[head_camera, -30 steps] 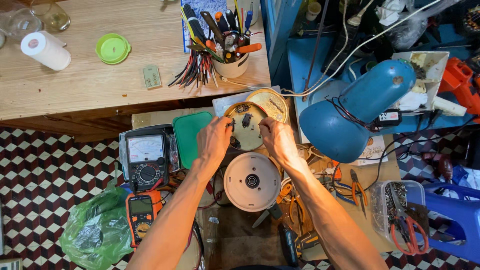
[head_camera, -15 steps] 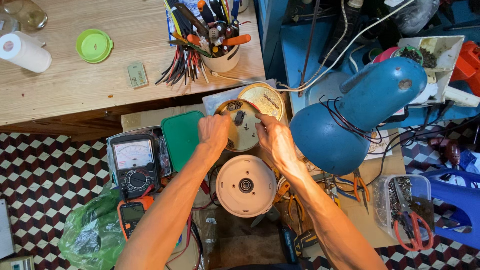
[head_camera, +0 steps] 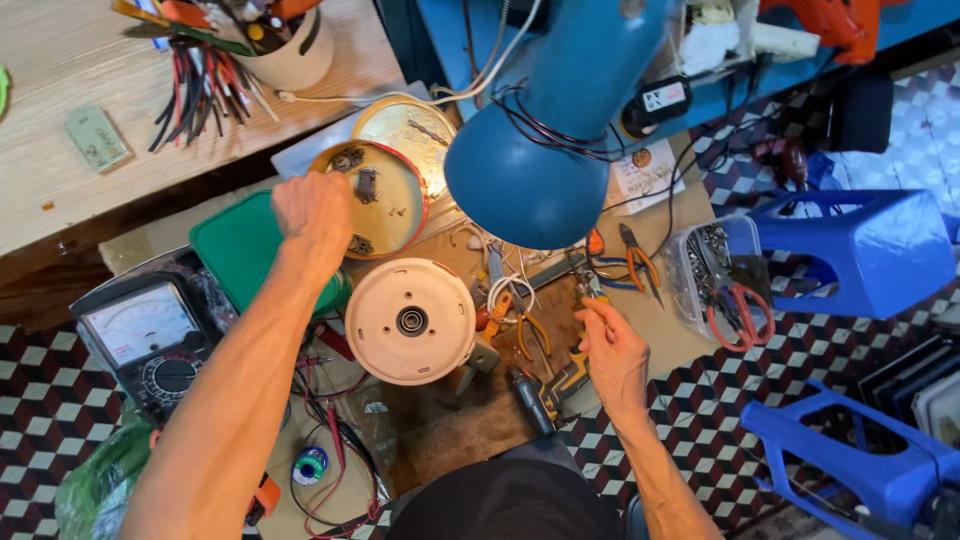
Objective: The person disassembles the base of an electric kettle, removes screws, and uses a multimeter to test the heating element. They then reassemble the base and secure it with a power drill.
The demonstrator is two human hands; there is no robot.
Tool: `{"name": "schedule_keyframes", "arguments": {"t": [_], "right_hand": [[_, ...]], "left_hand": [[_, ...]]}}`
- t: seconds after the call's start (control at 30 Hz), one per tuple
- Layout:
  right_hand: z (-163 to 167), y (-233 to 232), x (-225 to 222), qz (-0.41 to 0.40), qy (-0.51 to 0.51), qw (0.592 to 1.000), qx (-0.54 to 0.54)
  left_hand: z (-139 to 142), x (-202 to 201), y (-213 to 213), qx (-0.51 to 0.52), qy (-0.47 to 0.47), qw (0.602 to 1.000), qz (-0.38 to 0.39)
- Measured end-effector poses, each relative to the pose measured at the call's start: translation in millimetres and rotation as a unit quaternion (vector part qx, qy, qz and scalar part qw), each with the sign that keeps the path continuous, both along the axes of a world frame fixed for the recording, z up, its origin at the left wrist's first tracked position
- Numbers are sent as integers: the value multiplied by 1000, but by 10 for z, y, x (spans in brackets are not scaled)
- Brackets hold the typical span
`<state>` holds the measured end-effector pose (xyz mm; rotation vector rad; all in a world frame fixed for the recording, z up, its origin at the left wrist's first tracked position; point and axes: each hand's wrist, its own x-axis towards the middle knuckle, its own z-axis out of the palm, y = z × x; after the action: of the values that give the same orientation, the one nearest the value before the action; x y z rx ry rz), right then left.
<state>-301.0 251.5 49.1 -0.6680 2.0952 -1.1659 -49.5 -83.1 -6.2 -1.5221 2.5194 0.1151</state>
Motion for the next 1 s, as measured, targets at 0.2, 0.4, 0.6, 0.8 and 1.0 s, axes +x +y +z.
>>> {"name": "schedule_keyframes", "arguments": {"t": [0.2,0.4,0.6,0.8,1.0], "right_hand": [[-568,880,-264,-239,-56,967,70],[-1193,1144,-17,-315,-340,864,199],[-1419,505,243,-346,-321,878,79],[-730,823,153,-324,-201,924,-41],[787,1494,-167,-129,-142,970,-148]], "left_hand": [[420,98,187,-62,145,986,48],[964,412,980,74,512,818,252],[1170,466,2095,357,713,485,359],[1092,-117,2549,551,670,342,363],[1006,-519,2438,612,704,173,318]]}}
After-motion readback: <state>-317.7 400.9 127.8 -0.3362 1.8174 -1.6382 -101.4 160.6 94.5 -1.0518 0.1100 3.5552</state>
